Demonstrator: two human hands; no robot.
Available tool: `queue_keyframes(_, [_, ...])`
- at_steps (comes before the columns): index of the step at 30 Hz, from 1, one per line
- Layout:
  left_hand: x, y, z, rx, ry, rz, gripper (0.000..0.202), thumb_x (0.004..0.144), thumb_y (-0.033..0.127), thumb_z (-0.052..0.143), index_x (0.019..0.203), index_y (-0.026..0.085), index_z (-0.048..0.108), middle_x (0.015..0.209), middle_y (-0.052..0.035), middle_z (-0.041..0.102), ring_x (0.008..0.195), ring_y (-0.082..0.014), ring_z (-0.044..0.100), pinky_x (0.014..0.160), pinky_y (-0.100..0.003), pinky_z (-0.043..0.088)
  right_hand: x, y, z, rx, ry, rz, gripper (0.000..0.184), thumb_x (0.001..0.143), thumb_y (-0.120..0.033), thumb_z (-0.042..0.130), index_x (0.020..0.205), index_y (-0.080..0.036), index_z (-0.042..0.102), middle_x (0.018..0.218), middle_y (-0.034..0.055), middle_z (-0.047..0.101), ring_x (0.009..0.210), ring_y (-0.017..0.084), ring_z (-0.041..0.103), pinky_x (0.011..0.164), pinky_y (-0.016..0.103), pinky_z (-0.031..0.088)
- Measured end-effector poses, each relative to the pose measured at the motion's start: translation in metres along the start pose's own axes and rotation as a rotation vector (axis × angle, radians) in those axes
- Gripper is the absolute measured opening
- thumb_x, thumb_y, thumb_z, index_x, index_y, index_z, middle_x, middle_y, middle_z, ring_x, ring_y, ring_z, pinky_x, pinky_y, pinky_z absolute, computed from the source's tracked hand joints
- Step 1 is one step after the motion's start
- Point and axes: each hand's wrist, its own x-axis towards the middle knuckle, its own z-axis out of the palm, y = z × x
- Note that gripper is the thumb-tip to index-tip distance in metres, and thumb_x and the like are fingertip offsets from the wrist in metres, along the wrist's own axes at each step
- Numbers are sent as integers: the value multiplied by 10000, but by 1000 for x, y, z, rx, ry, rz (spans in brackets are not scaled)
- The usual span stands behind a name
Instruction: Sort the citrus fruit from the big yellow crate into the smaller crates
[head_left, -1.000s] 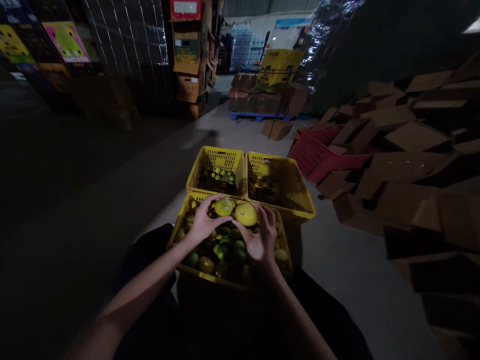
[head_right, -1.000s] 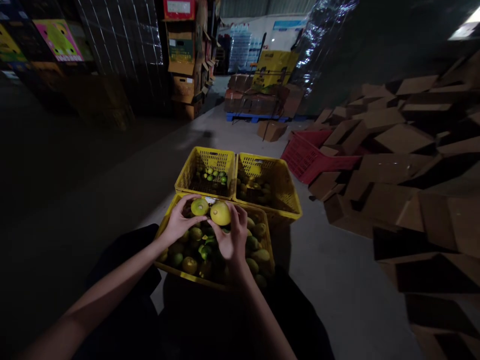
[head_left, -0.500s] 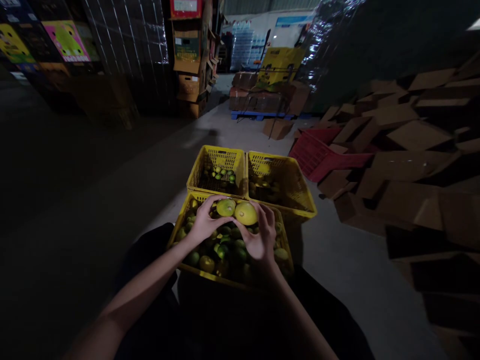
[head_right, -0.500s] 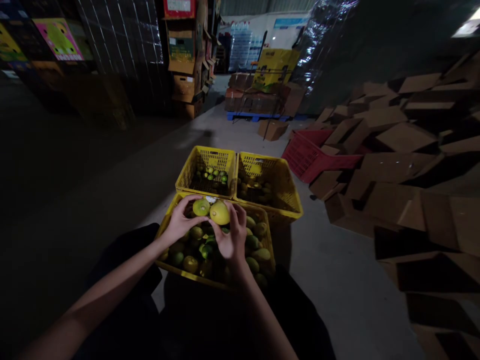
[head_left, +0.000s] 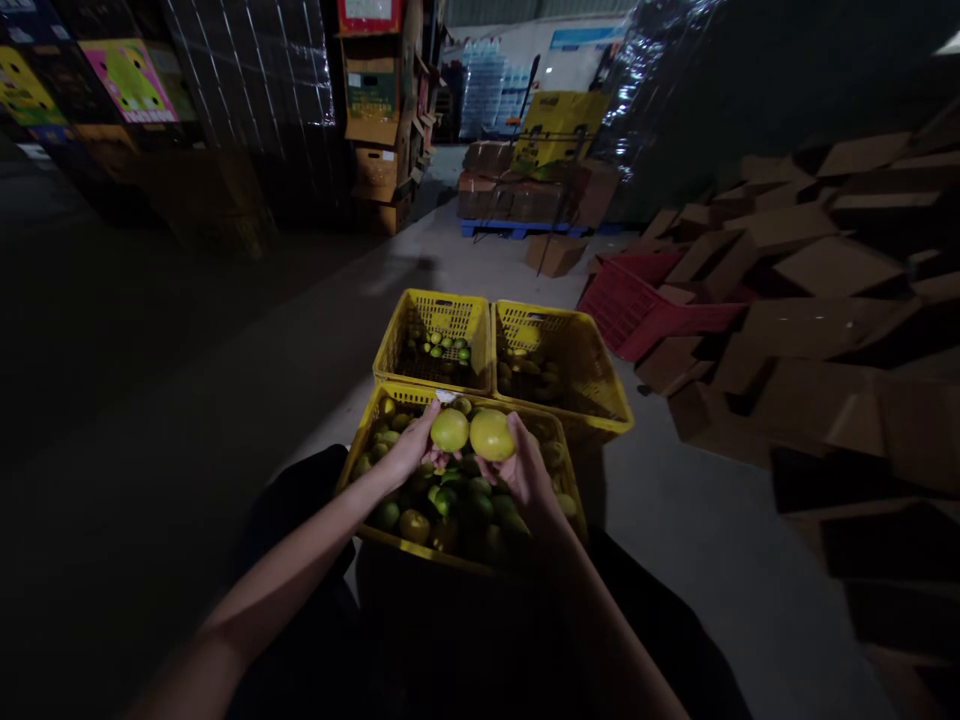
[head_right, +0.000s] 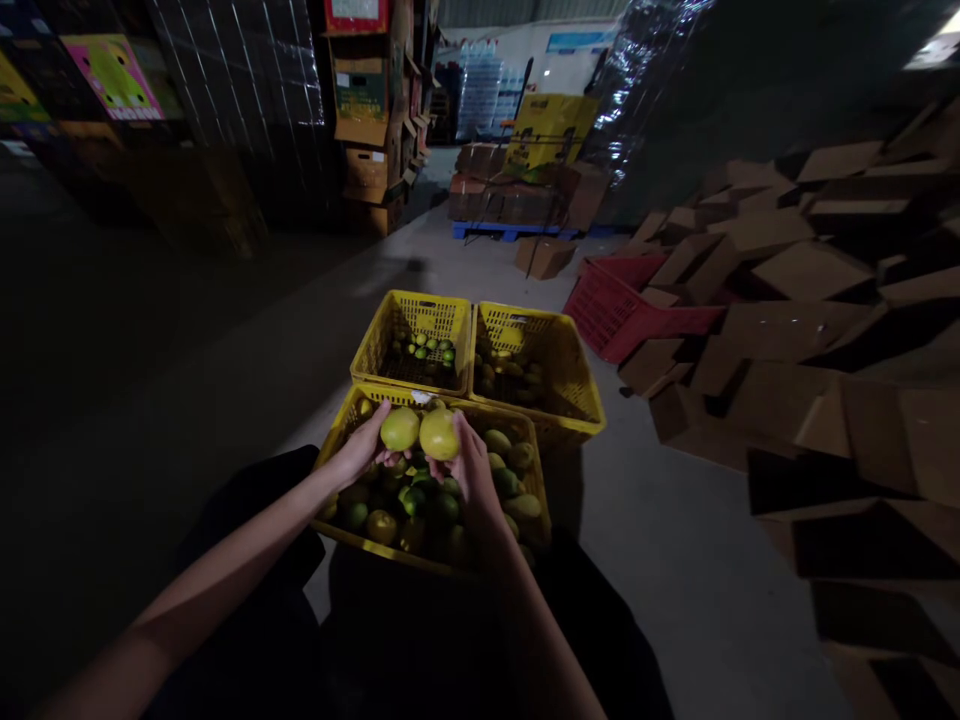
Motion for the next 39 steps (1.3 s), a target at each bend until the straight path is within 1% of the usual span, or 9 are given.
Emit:
queue_keyframes(5, [2,1,0,20,69,-106,708,858,702,389,487,133,590,417,-69,541,335,-74,392,379,-222,265,2,2,1,-30,15,115,508,697,-730,606,721,-224,561,505,7,597,336,124,449,297,244,274])
queue_keyframes(11, [1,0,-1,101,80,-150,733,828,765,316,420,181,489,408,-64,528,343,-82,370,385,-234,251,0,-1,2,-43,23,165,461,723,-667,622,735,-212,557,510,20,617,405,156,560,315,230,318])
queue_keyframes(14, [0,0,-2,143,69,-166,736,800,804,291,495,178,531,432,-55,537,360,-95,394,400,-244,282,0,-2,1,-52,23,185,445,680,-634,678,752,-204,585,565,40,655,486,196,627,347,254,392])
queue_keyframes(18, [4,-2,-2,79,96,56,578,703,767,553,789,195,567,617,-11,604,495,-124,522,504,-263,419,3,-2,-1,-34,54,71,410,620,-508,776,841,-199,622,754,46,716,653,224,687,536,310,540])
queue_keyframes(22, [11,-6,-4,136,158,383,506,622,585,763,901,224,545,868,-23,632,771,-172,603,672,-294,499,10,6,-4,-84,176,-163,503,495,-358,867,896,-226,594,885,16,711,820,214,685,760,346,564])
queue_keyframes(25, [13,-7,-8,244,186,570,502,611,454,821,974,223,562,940,-29,635,893,-188,601,825,-326,491,15,14,-7,-200,234,-316,618,441,-308,890,953,-260,548,954,4,683,872,202,666,811,359,555])
queue_keyframes(28, [12,-6,-11,304,150,649,533,592,379,852,1028,217,590,1000,-43,655,946,-199,605,889,-344,475,16,18,-9,-315,250,-443,628,482,-323,877,1008,-260,540,1046,36,656,946,219,648,816,367,551])
queue_keyframes(34, [4,5,-8,259,168,605,489,558,247,874,1017,219,707,1084,-75,662,1049,-237,585,972,-343,429,7,6,-7,-351,240,-499,553,508,-282,864,990,-217,602,1067,66,684,986,242,642,844,378,528])
queue_keyframes(39, [2,10,-7,-62,146,380,450,571,147,845,995,209,708,1080,-53,673,1035,-216,600,959,-312,444,5,-5,-8,-111,117,-368,557,485,-181,855,997,-235,642,1043,31,712,969,230,657,868,382,531])
